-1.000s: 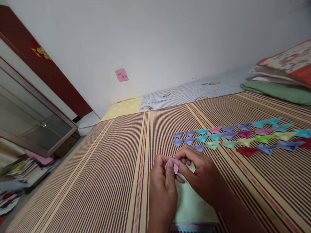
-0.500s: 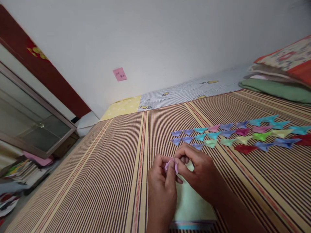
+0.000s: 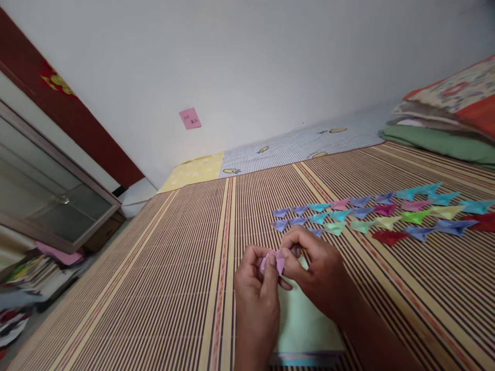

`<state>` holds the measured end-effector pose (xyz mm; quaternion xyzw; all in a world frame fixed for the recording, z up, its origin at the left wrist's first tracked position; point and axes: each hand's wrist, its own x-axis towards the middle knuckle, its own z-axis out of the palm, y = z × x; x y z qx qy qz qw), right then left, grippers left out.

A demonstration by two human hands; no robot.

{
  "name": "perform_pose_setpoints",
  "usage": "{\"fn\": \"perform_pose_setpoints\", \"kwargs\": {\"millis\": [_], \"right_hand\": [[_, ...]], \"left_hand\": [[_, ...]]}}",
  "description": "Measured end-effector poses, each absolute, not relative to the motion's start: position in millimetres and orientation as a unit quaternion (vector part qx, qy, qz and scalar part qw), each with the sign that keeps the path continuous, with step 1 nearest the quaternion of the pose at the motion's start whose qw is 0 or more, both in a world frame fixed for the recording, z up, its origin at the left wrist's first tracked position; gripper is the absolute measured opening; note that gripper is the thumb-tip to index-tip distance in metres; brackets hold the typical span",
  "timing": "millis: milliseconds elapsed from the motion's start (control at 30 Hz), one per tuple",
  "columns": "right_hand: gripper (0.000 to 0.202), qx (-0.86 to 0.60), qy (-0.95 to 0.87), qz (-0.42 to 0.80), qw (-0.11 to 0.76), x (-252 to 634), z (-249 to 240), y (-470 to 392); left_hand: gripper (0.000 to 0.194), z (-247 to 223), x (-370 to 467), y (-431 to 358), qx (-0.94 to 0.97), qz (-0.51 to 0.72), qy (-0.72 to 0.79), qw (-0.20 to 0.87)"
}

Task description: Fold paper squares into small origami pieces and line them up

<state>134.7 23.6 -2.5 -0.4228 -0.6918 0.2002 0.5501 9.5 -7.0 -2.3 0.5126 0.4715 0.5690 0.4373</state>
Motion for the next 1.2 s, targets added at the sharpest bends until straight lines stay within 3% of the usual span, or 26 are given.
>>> {"fn": "perform_pose_setpoints", "kwargs": {"millis": [333, 600, 900, 1200], "right_hand": [[0.008, -0.422, -0.702, 0.199, 0.538, 131, 2, 21], [0.012, -0.489, -0.660, 0.205, 0.532, 134, -1, 24], [0.013, -0.488, -0.678, 0.169, 0.523, 134, -3, 26], [0.014, -0.385, -0.744, 0.181, 0.515, 136, -2, 24]], "left_hand": [[0.011, -12, 6, -4, 0.522, 0.590, 0.526, 0.320], [0.008, -15, 4, -2, 0.557, 0.563, 0.524, 0.314], [0.009, -11, 6, -1, 0.529, 0.565, 0.504, 0.382], [0.007, -11, 1, 2, 0.495, 0.555, 0.493, 0.452]]}}
